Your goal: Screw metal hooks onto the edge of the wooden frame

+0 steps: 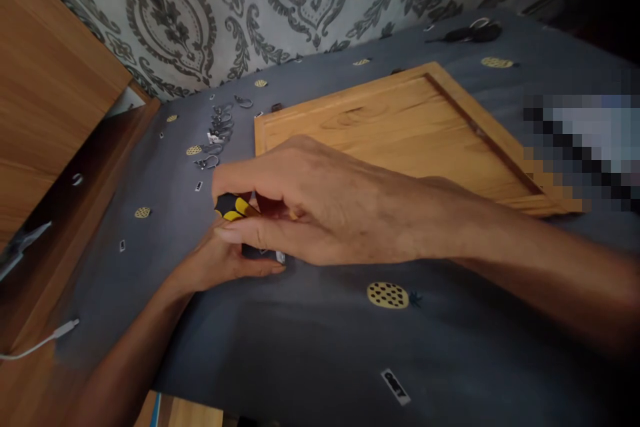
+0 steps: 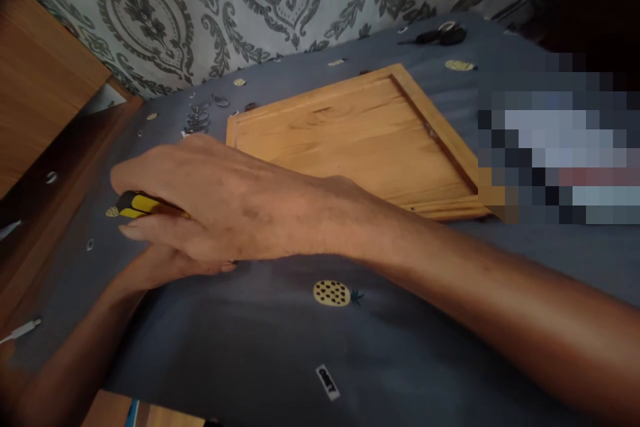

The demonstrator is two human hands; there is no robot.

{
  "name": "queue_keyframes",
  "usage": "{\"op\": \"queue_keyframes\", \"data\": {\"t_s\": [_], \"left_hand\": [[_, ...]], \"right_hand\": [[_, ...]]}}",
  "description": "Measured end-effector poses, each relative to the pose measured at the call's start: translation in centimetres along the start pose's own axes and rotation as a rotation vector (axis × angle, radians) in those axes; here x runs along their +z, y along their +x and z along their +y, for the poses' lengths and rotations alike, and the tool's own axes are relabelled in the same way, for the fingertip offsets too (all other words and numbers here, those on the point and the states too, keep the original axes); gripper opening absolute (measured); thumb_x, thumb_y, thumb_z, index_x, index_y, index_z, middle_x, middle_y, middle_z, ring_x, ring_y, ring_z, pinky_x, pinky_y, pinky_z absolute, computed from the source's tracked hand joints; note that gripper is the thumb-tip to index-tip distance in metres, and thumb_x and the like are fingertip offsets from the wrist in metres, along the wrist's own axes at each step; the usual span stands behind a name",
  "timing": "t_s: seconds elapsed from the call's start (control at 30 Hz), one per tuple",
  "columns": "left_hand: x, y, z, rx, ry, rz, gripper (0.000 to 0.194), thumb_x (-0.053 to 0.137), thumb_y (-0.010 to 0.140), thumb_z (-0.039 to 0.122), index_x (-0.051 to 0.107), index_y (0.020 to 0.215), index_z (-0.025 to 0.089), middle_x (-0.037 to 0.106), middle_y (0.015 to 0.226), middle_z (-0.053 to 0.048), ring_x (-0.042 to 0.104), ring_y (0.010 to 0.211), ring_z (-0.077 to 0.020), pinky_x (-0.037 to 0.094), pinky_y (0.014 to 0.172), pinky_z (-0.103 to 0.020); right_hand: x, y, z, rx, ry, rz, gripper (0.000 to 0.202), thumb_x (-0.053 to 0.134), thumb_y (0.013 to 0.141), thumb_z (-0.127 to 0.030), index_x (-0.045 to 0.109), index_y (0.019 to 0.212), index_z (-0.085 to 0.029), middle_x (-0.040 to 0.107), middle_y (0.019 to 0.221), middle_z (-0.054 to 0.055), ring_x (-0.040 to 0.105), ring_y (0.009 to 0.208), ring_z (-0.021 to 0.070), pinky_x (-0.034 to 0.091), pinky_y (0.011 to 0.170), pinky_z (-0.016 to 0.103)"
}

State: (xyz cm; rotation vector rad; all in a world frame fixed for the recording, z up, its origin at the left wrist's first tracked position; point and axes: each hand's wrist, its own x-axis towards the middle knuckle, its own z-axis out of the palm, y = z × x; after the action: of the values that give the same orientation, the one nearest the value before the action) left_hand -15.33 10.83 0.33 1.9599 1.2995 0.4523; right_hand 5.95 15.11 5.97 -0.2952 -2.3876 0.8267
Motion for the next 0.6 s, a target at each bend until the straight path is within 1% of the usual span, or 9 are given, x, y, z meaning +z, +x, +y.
{"op": "queue_keyframes", "data": {"t_s": [0.07, 0.13, 0.2, 0.27, 0.33, 0.43, 0.5, 0.6], "left_hand": [[0.0, 0.0, -0.5, 0.037, 0.046, -0.019, 0.038, 0.080, 0.078, 0.048, 0.068, 0.103, 0.022, 0.071, 0.107, -0.005, 0.066, 0.102, -0.0263, 0.056, 0.094, -0.043], [0.0, 0.0, -0.9, 0.058, 0.099, -0.044, 0.035, 0.078, 0.080, 0.052, 0.069, 0.095, 0.021, 0.069, 0.097, -0.003, 0.064, 0.090, -0.0228, 0.056, 0.086, -0.039], [0.0, 0.1, -1.2, 0.071, 0.122, -0.059, 0.036, 0.076, 0.082, 0.054, 0.070, 0.094, 0.021, 0.066, 0.088, -0.001, 0.060, 0.080, -0.0194, 0.053, 0.077, -0.035], [0.0, 0.2, -1.2, 0.089, 0.124, -0.063, 0.035, 0.075, 0.084, 0.053, 0.071, 0.097, 0.021, 0.063, 0.082, 0.001, 0.056, 0.075, -0.0176, 0.050, 0.071, -0.031], [-0.1, 0.2, -0.8, 0.111, 0.117, -0.070, 0.031, 0.075, 0.085, 0.049, 0.072, 0.099, 0.021, 0.062, 0.081, 0.001, 0.055, 0.073, -0.0167, 0.046, 0.068, -0.029], [-0.2, 0.2, -0.2, 0.095, 0.142, -0.055, 0.030, 0.076, 0.084, 0.046, 0.069, 0.099, 0.020, 0.061, 0.084, 0.001, 0.056, 0.076, -0.0171, 0.045, 0.068, -0.029], [-0.3, 0.1, 0.0, 0.074, 0.175, -0.047, 0.031, 0.076, 0.083, 0.046, 0.067, 0.097, 0.019, 0.061, 0.088, 0.000, 0.057, 0.080, -0.0181, 0.047, 0.071, -0.030], [-0.3, 0.1, -0.2, 0.086, 0.179, -0.041, 0.029, 0.076, 0.083, 0.046, 0.065, 0.092, 0.020, 0.060, 0.088, 0.001, 0.057, 0.082, -0.0178, 0.047, 0.073, -0.029]], "right_hand": [[-0.3, -0.1, 0.0, -0.003, 0.014, -0.020, 0.024, 0.054, 0.104, -0.019, 0.048, 0.081, -0.018, 0.043, 0.063, -0.008, 0.039, 0.061, 0.0076, 0.030, 0.063, 0.024], [-0.5, -0.2, 0.1, -0.004, 0.019, -0.028, 0.024, 0.052, 0.105, -0.020, 0.048, 0.081, -0.017, 0.045, 0.064, -0.007, 0.039, 0.060, 0.0075, 0.031, 0.062, 0.024], [-0.6, -0.2, 0.4, 0.004, 0.030, -0.022, 0.025, 0.052, 0.106, -0.023, 0.049, 0.082, -0.017, 0.050, 0.066, -0.006, 0.041, 0.061, 0.0075, 0.031, 0.062, 0.023], [-0.5, -0.1, 0.6, 0.015, 0.056, -0.013, 0.026, 0.053, 0.106, -0.027, 0.050, 0.082, -0.017, 0.054, 0.068, -0.006, 0.042, 0.062, 0.0076, 0.032, 0.062, 0.023], [-0.3, -0.1, 0.8, 0.030, 0.071, 0.002, 0.029, 0.053, 0.105, -0.031, 0.050, 0.080, -0.017, 0.051, 0.066, -0.006, 0.042, 0.062, 0.0079, 0.033, 0.063, 0.023], [0.1, -0.1, 0.8, 0.041, 0.068, 0.068, 0.029, 0.059, 0.102, -0.028, 0.049, 0.076, -0.018, 0.046, 0.063, -0.007, 0.042, 0.065, 0.0080, 0.033, 0.064, 0.022], [0.4, -0.2, 0.8, 0.059, 0.075, 0.108, 0.026, 0.063, 0.099, -0.025, 0.051, 0.077, -0.017, 0.047, 0.066, -0.007, 0.041, 0.065, 0.0075, 0.033, 0.063, 0.022], [0.7, -0.4, 0.7, 0.088, 0.092, 0.130, 0.025, 0.065, 0.099, -0.027, 0.053, 0.080, -0.016, 0.048, 0.067, -0.007, 0.041, 0.063, 0.0065, 0.035, 0.062, 0.021]]}}
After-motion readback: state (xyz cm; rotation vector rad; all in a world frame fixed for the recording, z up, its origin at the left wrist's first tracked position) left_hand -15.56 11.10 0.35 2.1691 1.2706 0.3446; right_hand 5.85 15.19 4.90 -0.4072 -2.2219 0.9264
